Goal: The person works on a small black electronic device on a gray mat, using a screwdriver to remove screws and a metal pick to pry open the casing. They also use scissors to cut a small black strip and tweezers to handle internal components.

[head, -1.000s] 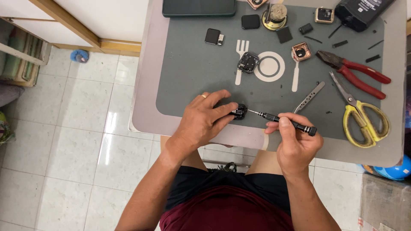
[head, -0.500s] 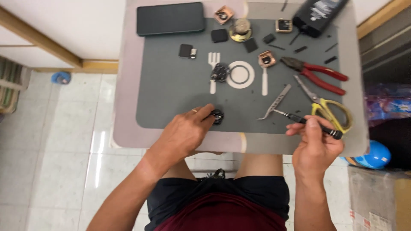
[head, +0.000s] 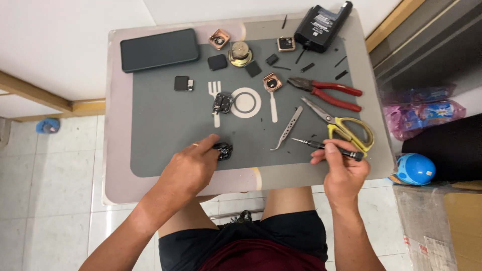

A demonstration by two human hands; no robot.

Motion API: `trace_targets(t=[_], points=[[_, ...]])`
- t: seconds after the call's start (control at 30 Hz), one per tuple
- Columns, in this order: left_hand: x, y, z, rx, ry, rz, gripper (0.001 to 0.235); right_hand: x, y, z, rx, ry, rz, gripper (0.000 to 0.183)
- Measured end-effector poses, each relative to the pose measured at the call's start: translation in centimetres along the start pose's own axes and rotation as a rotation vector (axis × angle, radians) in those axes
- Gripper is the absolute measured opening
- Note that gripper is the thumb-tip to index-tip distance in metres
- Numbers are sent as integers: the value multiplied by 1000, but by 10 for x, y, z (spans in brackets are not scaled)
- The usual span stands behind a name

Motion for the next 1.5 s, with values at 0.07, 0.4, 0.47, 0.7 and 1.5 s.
trace_targets(t=[0.07,0.4,0.47,0.7,1.5], points=[[-2,-9,-3,-134,59,-95,6,0,-2,1,-4,-12,-13,10],[-21,-90,7,-63,-21,-459,7,-3,-9,6,-41,-71,4,16],[-10,-89,2,-70,-70,-443,8,-4,-13,7,-37,-72,12,17],[112,-60,-18,-167,91,-234,8,-6,-18,15,-100,-117,17,14],[337,7,204,45,-487,353,30,-7,-19,15,-259,-119,178,24]])
Point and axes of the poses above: each hand's wrist, its own x-axis towards the middle knuckle, its own z-axis out of the palm, y = z × x, the point moved 8 cm from there along x, towards the middle knuckle, and after that the axes turned 14 degrees about z, right-handed, at the moved point
